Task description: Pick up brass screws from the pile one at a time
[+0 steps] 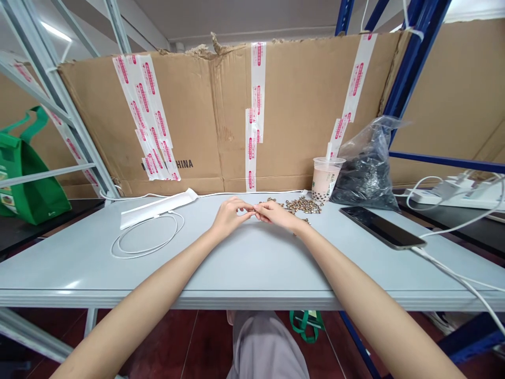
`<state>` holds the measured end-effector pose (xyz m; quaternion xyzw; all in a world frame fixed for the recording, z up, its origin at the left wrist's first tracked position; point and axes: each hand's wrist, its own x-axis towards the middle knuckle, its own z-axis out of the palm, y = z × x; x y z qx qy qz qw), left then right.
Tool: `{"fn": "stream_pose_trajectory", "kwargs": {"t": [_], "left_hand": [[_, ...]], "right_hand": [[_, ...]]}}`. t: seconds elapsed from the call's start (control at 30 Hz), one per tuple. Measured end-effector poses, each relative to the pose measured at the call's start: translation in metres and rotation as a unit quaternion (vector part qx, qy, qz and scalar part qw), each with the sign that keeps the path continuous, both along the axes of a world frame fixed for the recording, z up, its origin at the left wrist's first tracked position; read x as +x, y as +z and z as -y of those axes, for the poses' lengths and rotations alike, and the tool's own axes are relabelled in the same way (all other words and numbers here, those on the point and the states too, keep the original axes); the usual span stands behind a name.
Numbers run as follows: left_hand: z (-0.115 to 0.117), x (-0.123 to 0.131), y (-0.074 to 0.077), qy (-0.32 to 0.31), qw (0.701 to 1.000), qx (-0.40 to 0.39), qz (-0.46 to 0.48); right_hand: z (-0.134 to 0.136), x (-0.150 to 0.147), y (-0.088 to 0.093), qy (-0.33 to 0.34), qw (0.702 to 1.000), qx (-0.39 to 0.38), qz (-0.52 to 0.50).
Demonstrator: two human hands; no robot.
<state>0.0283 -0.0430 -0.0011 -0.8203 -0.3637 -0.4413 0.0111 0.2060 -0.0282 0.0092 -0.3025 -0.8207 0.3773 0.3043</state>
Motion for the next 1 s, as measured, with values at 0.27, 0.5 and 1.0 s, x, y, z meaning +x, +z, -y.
{"fn": "stream_pose_trajectory", "kwargs": {"t": [0.27,0.5,1.0], "left_hand": [[-0.0024,-0.0003,-0.0003,0.005,1.0,-0.007,0.015],[-0.0011,-0.0006,-0.0003,0.001,1.0,0.001,0.006],[-0.0009,0.0005,-0.0021,0.001,1.0,-0.01,-0.03]], "right_hand": [[-0.0079,0.0051,-0.0035,0.023,1.0,-0.019,0.0],[0.0007,0.0012,0.0008,0.036,0.998,-0.051,-0.022],[-0.0038,0.0065,0.0009,0.068,0.992,-0.108,0.011]]}}
